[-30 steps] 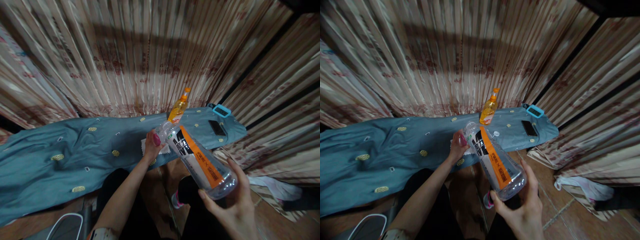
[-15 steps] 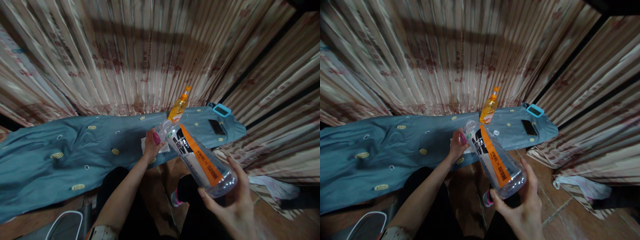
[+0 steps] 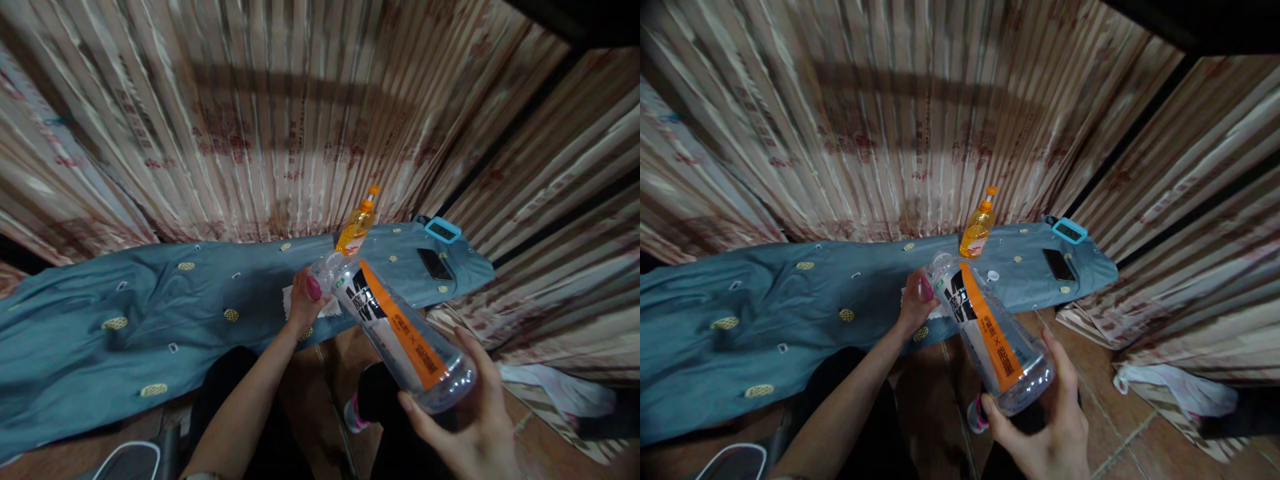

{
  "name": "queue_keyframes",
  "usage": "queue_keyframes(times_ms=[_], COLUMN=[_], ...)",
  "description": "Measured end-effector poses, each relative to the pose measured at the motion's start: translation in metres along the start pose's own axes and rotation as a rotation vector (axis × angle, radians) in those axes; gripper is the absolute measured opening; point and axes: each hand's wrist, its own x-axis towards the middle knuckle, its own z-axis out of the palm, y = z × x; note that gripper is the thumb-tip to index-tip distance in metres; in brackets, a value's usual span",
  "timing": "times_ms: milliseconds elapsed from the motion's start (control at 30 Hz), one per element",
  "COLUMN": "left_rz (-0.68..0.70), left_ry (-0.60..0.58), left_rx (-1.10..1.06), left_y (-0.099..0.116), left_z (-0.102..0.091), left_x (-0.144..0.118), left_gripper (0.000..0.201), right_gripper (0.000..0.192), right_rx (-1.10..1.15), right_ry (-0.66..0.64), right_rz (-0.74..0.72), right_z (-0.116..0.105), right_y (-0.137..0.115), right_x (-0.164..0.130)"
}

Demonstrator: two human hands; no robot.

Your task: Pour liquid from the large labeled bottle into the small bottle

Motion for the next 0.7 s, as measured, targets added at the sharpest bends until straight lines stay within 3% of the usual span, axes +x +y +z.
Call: queue_keyframes(times_ms=[300, 633, 700], left_rz=[-0.02, -0.021, -0.02], left_ry=[-0.01, -0.024, -0.032], left_rx=[0.021, 0.014, 0.02], left_y=[0.001, 0.0, 0.0], left_z=[-0.001, -0.002, -0.002], left_x=[0.0, 0.001, 0.001], left_gripper=[0.075, 0.076, 0.075], right_gripper=[0.097, 0.096, 0.097], right_rx=[0.091, 0.096, 0.064], right_ry=[0.095, 0.065, 0.042], right_rz=[0.249, 0.172, 0.1], right_z=[0.009, 0.008, 0.008], right_y=[-0.031, -0.011, -0.006], right_x=[0.004, 0.002, 0.003])
